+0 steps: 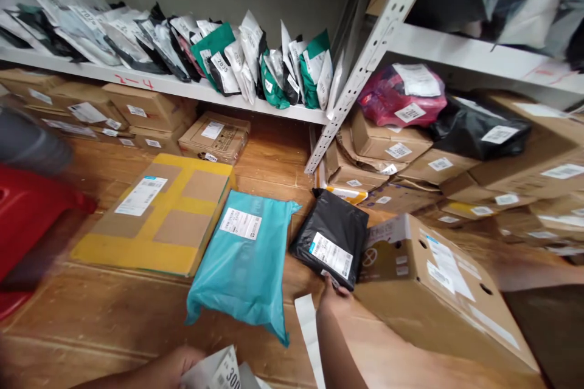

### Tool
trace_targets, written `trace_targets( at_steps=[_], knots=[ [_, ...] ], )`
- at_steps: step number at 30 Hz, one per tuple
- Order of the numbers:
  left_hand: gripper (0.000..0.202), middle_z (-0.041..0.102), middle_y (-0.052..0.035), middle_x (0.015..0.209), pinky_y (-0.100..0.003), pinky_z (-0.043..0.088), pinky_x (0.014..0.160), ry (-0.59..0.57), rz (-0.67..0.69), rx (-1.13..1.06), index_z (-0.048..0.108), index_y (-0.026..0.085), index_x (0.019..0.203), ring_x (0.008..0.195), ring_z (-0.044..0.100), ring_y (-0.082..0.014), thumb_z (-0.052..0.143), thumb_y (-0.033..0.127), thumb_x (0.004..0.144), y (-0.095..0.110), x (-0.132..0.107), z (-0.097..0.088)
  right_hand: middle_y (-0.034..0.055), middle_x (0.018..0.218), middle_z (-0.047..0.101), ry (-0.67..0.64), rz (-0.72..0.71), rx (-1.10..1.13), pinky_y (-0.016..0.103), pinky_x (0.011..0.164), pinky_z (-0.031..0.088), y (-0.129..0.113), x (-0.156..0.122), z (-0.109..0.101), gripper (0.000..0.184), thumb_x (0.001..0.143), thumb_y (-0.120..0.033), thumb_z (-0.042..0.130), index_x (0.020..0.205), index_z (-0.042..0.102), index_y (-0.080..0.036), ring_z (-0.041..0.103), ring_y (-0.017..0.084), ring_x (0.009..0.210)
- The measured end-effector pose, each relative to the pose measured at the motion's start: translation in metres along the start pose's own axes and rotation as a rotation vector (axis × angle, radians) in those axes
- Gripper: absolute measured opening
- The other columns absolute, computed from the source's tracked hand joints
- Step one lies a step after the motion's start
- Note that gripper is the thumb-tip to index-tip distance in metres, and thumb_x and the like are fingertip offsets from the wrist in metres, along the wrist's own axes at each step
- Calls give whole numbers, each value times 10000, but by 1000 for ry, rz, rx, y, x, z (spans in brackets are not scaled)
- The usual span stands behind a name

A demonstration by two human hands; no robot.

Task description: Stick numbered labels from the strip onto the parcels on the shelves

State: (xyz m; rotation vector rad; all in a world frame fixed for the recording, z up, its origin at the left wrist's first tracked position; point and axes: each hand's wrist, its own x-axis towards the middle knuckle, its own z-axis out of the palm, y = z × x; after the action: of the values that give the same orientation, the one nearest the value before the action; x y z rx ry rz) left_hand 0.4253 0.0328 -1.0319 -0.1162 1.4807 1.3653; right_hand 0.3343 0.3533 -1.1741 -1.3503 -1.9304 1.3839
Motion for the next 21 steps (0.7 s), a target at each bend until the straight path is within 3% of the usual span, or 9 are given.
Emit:
trace_targets(
  at_steps=[3,6,8,10,11,13,15,18,21],
  knots=[
    [514,741,-34,880,-251,412,664,21,94,-95,719,161,872,782,621,-192,784,533,524,-1,6,-8,2,492,522,-81,31,13,416,604,480,-13,-17,-5,317,565,-457,675,517,442,-248,565,244,590],
    [562,744,-87,879,-299,461,723,107,161,-233,691,122,862,782,650,-213,762,583,548,-4,14,-14,41,598,605,-220,16,46,406,614,500,-32,-69,-18,309,600,-512,626,589,527,-219,604,260,657],
    [590,738,-92,884,-306,469,734,171,203,-287,676,117,887,794,646,-212,759,593,550,-4,18,-15,60,815,684,-440,-78,76,367,712,522,-45,-111,-30,308,614,-487,660,738,629,-206,636,256,821],
    [603,729,-84,883,-302,468,731,210,236,-289,668,117,902,801,635,-204,760,596,547,-2,19,-15,73,1025,677,-815,-370,-8,358,851,491,-55,-138,-38,246,688,-416,657,836,669,-219,605,250,995],
    [606,725,-81,880,-303,468,730,211,239,-284,668,117,899,798,631,-202,758,602,546,0,19,-14,77,1023,680,-896,-452,-49,359,873,481,-58,-142,-39,213,722,-402,631,822,677,-220,606,245,998],
    [613,723,-80,866,-307,470,726,199,225,-271,670,116,881,784,629,-201,753,617,538,1,17,-13,95,912,704,-839,-476,-122,375,834,498,-55,-127,-36,246,752,-414,551,766,680,-205,638,250,900],
    [611,728,-85,872,-315,473,740,184,210,-259,674,116,884,793,634,-208,752,615,541,0,16,-12,116,809,716,-615,-370,-191,404,754,521,-47,-87,-30,303,695,-437,510,731,679,-188,657,277,789],
    [636,730,-110,920,-337,474,774,177,208,-245,677,108,919,834,643,-232,743,621,549,-5,14,-13,129,772,705,-471,-352,-322,481,887,452,-34,-24,-28,181,537,-344,590,626,659,-203,628,348,884],
    [691,723,-128,908,-351,474,761,198,192,-224,669,90,927,820,638,-245,726,656,535,-9,14,-15,129,729,662,-220,-287,-367,566,935,376,-30,-8,-41,217,491,-326,619,662,639,-194,573,402,953]
  ],
)
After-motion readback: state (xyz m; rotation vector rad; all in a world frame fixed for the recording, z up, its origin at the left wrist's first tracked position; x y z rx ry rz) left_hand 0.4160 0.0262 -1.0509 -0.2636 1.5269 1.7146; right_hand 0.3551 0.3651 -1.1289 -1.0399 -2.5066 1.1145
